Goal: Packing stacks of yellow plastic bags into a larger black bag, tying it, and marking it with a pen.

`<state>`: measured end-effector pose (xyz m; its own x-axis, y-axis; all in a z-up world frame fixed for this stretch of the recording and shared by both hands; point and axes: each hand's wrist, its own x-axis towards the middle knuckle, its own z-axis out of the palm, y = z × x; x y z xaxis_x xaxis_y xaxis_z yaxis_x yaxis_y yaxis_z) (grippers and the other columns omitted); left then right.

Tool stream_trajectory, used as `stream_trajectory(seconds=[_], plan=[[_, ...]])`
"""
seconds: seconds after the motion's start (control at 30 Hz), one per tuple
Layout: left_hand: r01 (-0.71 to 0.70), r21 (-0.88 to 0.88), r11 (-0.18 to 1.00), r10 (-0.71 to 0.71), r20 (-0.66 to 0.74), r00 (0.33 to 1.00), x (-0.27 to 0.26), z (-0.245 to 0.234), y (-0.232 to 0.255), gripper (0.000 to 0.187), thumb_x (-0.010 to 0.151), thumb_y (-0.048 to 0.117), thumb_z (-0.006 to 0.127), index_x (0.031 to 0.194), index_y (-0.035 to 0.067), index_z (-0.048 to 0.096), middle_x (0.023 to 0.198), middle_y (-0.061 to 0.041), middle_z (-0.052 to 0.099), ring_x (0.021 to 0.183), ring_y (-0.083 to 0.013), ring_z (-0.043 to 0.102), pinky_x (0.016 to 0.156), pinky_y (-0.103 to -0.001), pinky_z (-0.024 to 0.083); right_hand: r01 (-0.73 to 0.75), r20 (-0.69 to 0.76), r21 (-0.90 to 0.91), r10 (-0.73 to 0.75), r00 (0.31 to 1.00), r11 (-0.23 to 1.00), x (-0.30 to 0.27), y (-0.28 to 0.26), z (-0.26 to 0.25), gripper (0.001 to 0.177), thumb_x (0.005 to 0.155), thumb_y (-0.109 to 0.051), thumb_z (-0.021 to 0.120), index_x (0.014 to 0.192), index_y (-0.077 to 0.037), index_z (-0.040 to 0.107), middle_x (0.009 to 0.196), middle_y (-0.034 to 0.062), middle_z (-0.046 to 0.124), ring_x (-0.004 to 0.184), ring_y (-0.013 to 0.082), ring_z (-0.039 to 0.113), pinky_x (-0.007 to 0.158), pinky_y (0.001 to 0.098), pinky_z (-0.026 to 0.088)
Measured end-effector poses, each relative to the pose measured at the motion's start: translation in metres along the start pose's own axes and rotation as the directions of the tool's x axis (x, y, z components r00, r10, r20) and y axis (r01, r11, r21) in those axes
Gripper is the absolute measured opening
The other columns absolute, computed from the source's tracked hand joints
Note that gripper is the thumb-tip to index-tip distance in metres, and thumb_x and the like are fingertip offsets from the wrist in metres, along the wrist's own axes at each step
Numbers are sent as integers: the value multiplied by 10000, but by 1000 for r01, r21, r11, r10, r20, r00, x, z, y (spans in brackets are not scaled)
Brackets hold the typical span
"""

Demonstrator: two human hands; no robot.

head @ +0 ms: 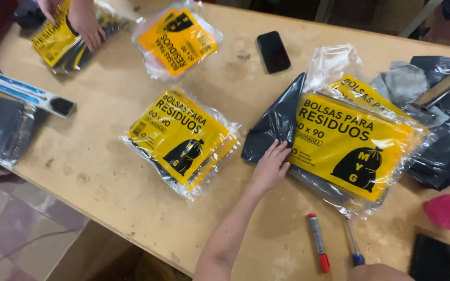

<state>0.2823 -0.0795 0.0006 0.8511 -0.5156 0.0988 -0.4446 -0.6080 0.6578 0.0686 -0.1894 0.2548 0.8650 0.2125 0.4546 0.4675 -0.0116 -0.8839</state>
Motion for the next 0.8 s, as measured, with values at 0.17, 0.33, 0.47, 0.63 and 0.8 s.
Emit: stream_trajectory(seconds=[0.17, 0.33, 0.47, 0.63, 0.8], plan=[[-49, 110, 993, 73, -229, 971, -8, 34, -4, 516, 899, 296, 628, 1373, 102, 570, 1544, -72, 467, 1492, -332, 342, 1051, -626, 452, 214, 189, -321, -159, 969, 923, 132, 89, 0, 131, 894, -229, 679, 961, -130, 732, 952, 12, 672, 940, 229, 663, 825, 338, 519], [-59, 126, 990, 97, -321, 942, -15, 62, -6, 300, 859, 342, 668, 1085, 154, 729, 1154, -63, 719, 1258, -356, 605, 988, -608, 505, 460, 444, -662, -185, 876, 592, 162, 289, -12, 170, 826, -240, 747, 983, -199, 697, 1014, -33, 632, 989, 222, 602, 797, 355, 490], [-49, 63, 997, 64, -277, 959, -47, 31, 18, 237, 854, 276, 666, 1050, 149, 704, 1267, -12, 659, 1370, -298, 531, 1021, -547, 523, 604, 608, -783, -25, 794, 147, 159, 353, -28, 389, 675, -253, 823, 1041, -203, 701, 1171, 42, 626, 1138, 262, 568, 860, 405, 456], [-102, -73, 992, 65, -396, 916, -63, 30, -3, 126, 886, 229, 662, 1004, 195, 689, 1141, 56, 680, 1244, -180, 614, 1024, -335, 534, 608, 595, -786, -131, 793, 110, 146, 362, -35, 45, 890, -196, 678, 922, -166, 688, 1089, 41, 622, 1103, 239, 575, 877, 388, 445], [-137, -124, 983, 59, -495, 867, -62, -15, -10, 90, 900, 174, 669, 986, 178, 696, 1038, 52, 669, 1091, -172, 641, 956, -305, 533, 501, 470, -854, -203, 859, 144, 144, 352, -50, 122, 890, -211, 703, 774, -188, 671, 1003, -15, 612, 992, 201, 605, 807, 370, 472]])
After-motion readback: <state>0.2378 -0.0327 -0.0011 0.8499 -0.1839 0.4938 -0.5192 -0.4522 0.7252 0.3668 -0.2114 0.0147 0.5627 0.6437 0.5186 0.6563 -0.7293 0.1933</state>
